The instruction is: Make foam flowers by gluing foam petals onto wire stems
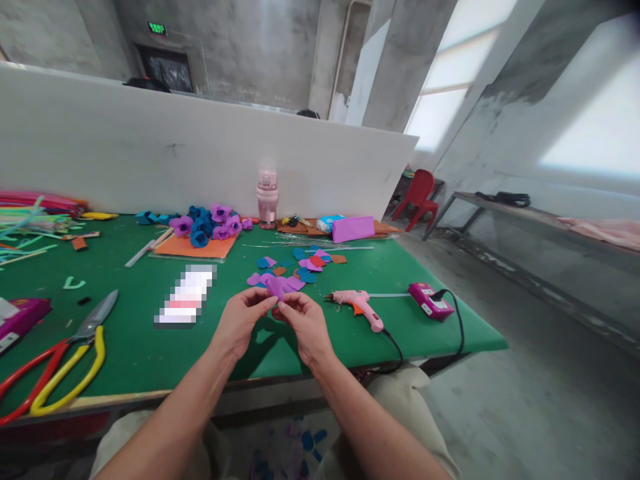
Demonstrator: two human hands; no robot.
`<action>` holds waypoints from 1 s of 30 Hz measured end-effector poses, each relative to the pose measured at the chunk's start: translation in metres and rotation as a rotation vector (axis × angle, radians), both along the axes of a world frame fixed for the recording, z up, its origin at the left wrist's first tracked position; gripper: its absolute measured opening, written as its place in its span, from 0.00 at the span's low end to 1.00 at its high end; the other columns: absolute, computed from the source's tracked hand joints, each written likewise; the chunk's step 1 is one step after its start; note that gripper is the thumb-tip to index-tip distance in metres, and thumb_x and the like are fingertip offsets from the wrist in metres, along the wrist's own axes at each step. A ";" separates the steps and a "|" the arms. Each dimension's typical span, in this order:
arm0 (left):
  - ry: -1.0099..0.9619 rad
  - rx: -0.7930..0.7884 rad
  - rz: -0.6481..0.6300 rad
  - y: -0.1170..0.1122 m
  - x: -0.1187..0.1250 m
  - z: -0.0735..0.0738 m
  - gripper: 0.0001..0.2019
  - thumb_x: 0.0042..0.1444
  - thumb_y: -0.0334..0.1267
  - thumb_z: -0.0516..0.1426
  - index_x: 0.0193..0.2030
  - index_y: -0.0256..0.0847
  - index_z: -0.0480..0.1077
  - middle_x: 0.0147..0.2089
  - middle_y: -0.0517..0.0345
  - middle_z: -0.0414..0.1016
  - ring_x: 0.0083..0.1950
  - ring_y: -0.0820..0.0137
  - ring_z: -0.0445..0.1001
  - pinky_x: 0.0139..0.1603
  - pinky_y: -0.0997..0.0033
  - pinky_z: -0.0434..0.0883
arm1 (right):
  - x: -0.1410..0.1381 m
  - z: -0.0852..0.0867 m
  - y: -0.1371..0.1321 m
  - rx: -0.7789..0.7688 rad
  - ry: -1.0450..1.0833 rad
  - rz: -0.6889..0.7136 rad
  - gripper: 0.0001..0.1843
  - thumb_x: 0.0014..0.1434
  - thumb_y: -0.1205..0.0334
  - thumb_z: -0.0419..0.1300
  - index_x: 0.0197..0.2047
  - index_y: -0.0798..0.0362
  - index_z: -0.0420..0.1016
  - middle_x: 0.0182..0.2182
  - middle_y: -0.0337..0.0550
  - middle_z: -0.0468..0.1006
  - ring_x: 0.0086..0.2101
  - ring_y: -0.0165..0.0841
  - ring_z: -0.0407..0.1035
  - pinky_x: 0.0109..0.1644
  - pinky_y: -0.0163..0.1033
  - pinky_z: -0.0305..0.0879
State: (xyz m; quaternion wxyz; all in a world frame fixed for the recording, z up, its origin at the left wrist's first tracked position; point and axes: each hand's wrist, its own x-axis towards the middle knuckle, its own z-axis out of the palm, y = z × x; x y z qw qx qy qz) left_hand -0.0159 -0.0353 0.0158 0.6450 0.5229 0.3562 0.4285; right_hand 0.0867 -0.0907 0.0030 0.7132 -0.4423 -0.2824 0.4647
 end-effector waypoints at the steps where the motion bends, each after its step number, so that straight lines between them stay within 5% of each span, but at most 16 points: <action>1: 0.002 0.003 -0.002 0.000 0.000 0.000 0.14 0.36 0.41 0.65 0.28 0.36 0.71 0.27 0.60 0.70 0.26 0.76 0.64 0.29 0.76 0.62 | 0.000 0.000 0.000 -0.003 -0.001 -0.003 0.11 0.40 0.62 0.65 0.28 0.56 0.70 0.23 0.36 0.73 0.25 0.27 0.68 0.35 0.35 0.66; 30: -0.100 -0.066 -0.046 0.001 0.000 -0.001 0.11 0.36 0.38 0.65 0.24 0.37 0.68 0.24 0.64 0.68 0.26 0.78 0.65 0.29 0.77 0.62 | 0.000 0.002 -0.005 0.066 -0.384 -0.116 0.06 0.49 0.62 0.58 0.32 0.52 0.75 0.27 0.40 0.75 0.28 0.32 0.68 0.35 0.37 0.65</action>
